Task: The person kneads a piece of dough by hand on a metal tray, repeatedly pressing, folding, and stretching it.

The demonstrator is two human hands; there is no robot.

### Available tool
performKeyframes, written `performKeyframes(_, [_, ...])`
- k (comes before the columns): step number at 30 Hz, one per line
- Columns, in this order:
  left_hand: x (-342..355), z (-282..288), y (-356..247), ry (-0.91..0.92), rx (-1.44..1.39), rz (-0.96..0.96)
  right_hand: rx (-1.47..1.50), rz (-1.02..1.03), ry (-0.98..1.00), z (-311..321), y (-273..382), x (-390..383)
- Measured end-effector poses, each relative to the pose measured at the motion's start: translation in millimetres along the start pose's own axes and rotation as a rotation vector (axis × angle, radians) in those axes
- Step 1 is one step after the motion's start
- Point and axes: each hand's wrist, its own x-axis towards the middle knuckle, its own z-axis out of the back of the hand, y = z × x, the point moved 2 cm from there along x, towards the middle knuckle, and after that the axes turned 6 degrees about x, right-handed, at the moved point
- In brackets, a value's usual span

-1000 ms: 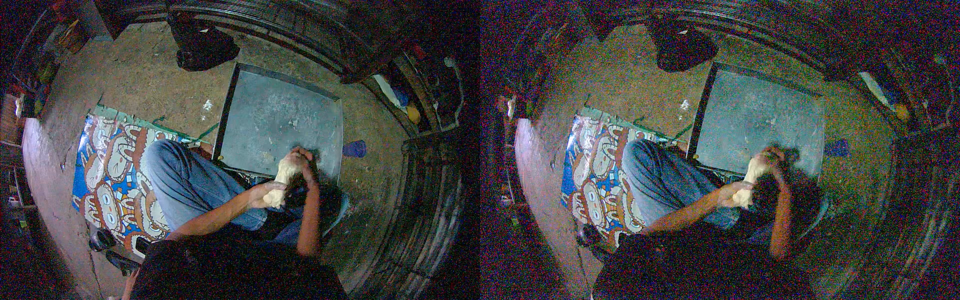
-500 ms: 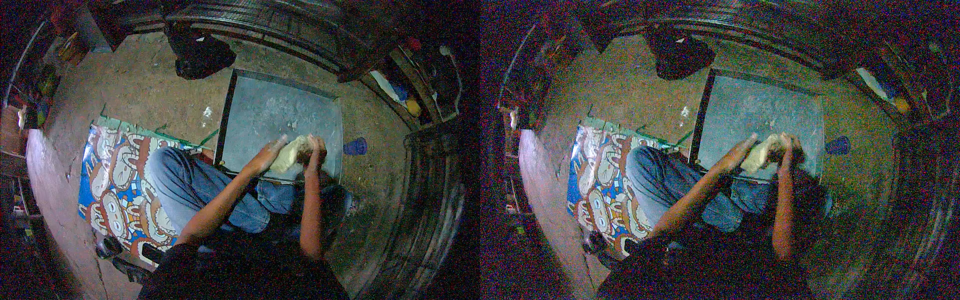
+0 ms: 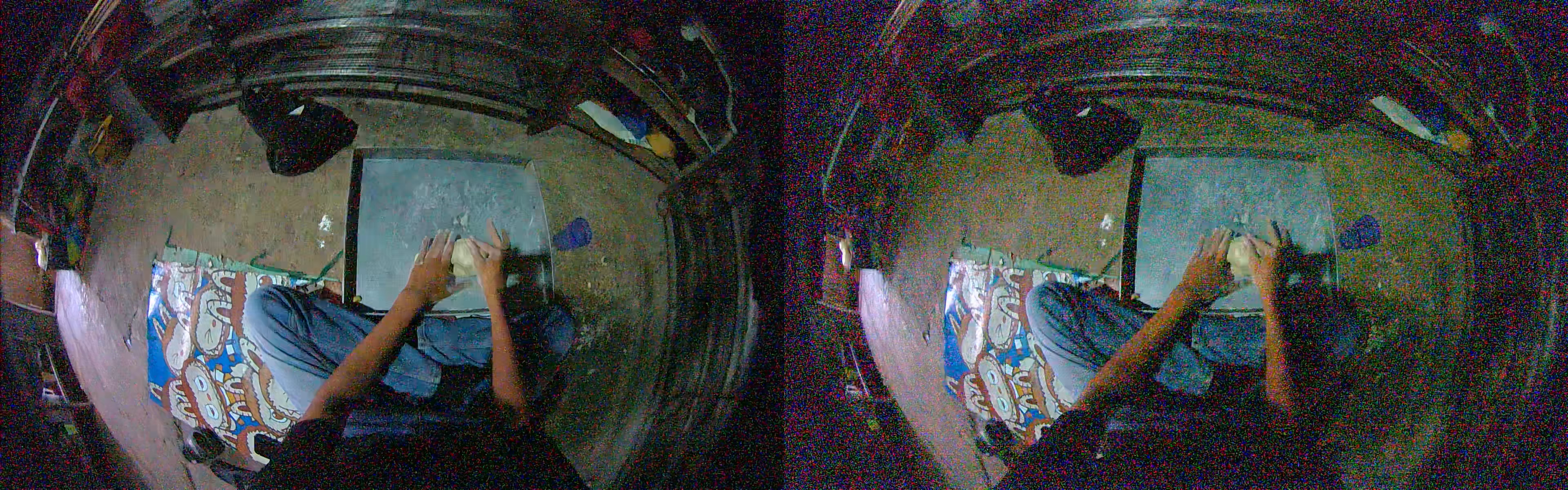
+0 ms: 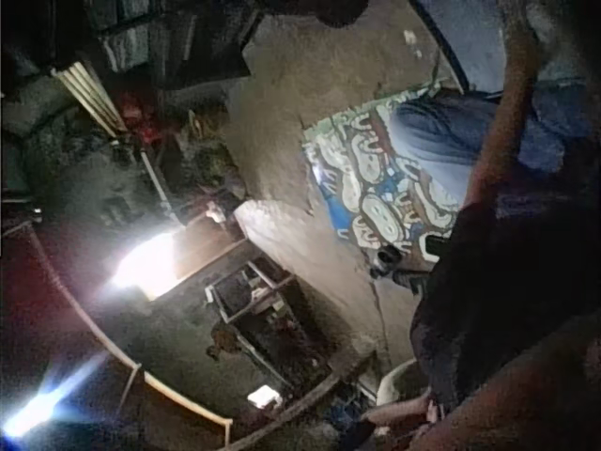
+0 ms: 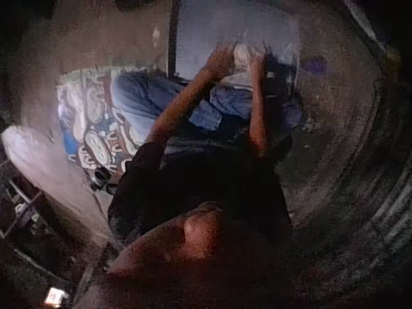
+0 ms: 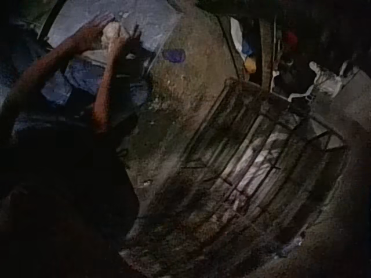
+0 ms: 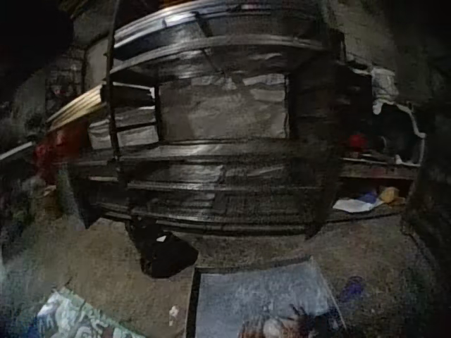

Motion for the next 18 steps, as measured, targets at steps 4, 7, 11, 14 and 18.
performKeyframes(4, [1, -6, -3, -0.010, 0.060, -0.097, 0.475, -0.189, 0.104, 8, 12, 18])
performKeyframes(7, [-8, -25, -1, -0.008, 0.077, -0.143, -0.100, -0.018, 0.143, -13, 15, 7])
performKeyframes(11, [-15, -24, -7, 0.221, 0.084, -0.167, -0.240, 0.082, 0.149, -7, 9, -15])
performKeyframes(14, [-24, -42, 15, 0.160, 0.024, -0.173, -0.254, 0.175, 0.119, 1, 31, -26])
performKeyframes(18, [-21, -41, 14, 0.232, -0.188, -0.137, -0.150, 0.075, 0.262, 26, 38, -48])
